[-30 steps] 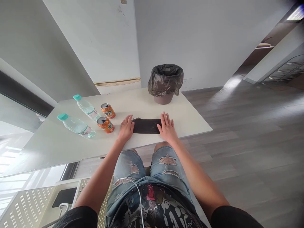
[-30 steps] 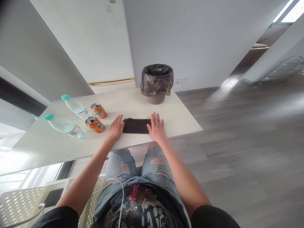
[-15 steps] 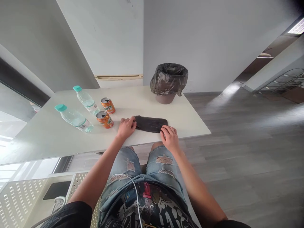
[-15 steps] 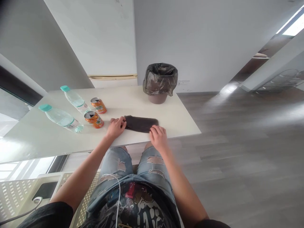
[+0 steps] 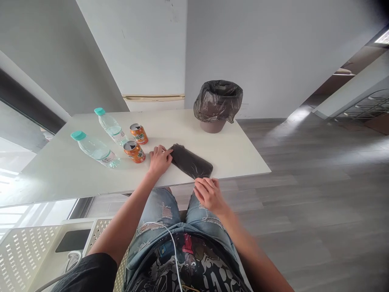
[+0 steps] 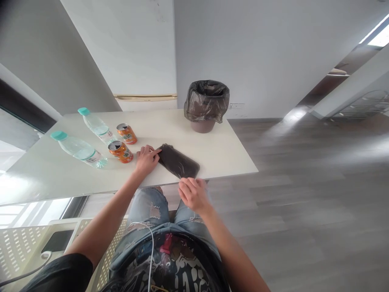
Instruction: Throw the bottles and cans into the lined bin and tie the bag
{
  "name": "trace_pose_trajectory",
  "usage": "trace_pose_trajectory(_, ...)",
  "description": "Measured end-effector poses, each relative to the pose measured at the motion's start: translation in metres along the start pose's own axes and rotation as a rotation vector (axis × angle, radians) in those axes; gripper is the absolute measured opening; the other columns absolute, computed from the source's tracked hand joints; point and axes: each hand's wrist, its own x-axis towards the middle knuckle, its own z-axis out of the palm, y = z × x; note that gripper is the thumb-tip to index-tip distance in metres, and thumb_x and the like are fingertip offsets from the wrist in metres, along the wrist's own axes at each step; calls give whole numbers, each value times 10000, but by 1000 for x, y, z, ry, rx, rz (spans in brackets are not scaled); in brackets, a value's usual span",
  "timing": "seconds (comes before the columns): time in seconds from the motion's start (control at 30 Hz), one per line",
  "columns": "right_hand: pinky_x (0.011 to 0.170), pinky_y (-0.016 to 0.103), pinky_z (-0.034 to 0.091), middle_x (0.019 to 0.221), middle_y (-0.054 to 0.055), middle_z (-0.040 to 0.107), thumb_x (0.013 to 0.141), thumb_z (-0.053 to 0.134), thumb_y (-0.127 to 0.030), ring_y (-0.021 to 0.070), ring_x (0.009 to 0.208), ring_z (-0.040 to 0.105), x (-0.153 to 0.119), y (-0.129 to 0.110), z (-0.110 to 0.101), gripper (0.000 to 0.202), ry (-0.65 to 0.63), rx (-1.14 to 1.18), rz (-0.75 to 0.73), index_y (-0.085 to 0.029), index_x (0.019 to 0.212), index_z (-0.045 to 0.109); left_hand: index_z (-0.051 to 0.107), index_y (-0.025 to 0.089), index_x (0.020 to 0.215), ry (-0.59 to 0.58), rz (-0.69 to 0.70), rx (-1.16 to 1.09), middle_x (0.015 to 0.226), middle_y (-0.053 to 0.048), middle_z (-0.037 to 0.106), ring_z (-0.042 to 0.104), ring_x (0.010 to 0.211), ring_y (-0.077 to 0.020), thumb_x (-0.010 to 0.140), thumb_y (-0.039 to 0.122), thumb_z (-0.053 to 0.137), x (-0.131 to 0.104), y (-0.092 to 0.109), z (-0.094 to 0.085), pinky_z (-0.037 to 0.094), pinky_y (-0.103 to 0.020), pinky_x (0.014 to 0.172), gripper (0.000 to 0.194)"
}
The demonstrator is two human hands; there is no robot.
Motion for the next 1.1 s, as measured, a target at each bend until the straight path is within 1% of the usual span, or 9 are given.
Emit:
trace_pose_trajectory(0.13,1141,569,338,1566,124,583,1037,604,-436,366,1442,497,3,25,-15,438,-89,-39,1,-273,1444,603,702,301,1396,-69,86,51,1291,-175,613,545,1194,-382,1014,326,475,13,-5,-1,434,-563,993,445)
trace_pose_trajectory(0.2,1148,600,330,1612,139,533,1040,587,-399,376,1490,441,6,40,-21,505,-138,-74,37,-258,1523,537,695,297,1403,-100,127,57,1308,-179,610,541,1212,-383,1022,303,443,24,-5,-1,428,-563,999,457)
trace_pose_trajectory(0.3,1112,572,360,1567,132,582,1063,492,-236,346,1425,511,8,49,-18,459,-139,-89,34,-270,1516,555,676,301,1423,-128,177,53,1324,-177,610,538,1227,-377,1019,275,444,40,-1,-1,421,-550,1007,467)
trace_pose_trajectory(0.43,1051,489,359,1404,93,706,1073,470,-149,274,1263,620,6,33,-4,403,-76,-54,-80,-278,1416,638,619,304,1476,-78,180,-22,1334,-162,609,546,1226,-351,1023,244,471,46,7,-9,415,-530,1034,480)
trace_pose_trajectory(0.53,1033,459,357,1361,79,720,1071,517,-165,244,1199,633,4,23,1,403,-56,-30,-114,-282,1441,623,714,285,1306,-15,191,-108,1279,-130,637,580,1186,-303,1057,262,467,24,9,-26,419,-491,1041,352)
trace_pose_trajectory(0.63,1029,470,380,1334,95,712,1048,598,-235,278,1187,607,2,29,0,396,-25,-35,-29,-292,1438,640,763,283,1136,-87,323,-172,1184,-91,686,625,1110,-253,1081,313,482,-18,3,-46,428,-455,1040,288)
trace_pose_trajectory(0.73,1029,488,403,1297,100,712,1034,630,-273,307,1195,574,5,43,-3,324,-1,-35,38,-296,1348,708,747,316,1207,-191,442,-192,1216,-81,715,637,1146,-270,1030,433,622,-61,1,-58,426,-480,1071,247)
trace_pose_trajectory(0.83,1033,490,415,1292,95,713,1040,608,-260,310,1211,556,10,49,-4,287,-20,-10,35,-300,1288,747,679,324,1364,-216,462,-190,1334,-97,707,627,1225,-302,966,439,723,-91,11,-58,417,-528,1121,417)
trace_pose_trajectory(1.1,1016,472,433,1250,77,725,1029,565,-163,264,1150,594,15,38,1,297,10,101,-13,-294,1151,802,777,307,1136,-96,385,-251,1208,-67,778,713,1113,-233,1023,194,551,-103,34,-39,449,-544,1161,277)
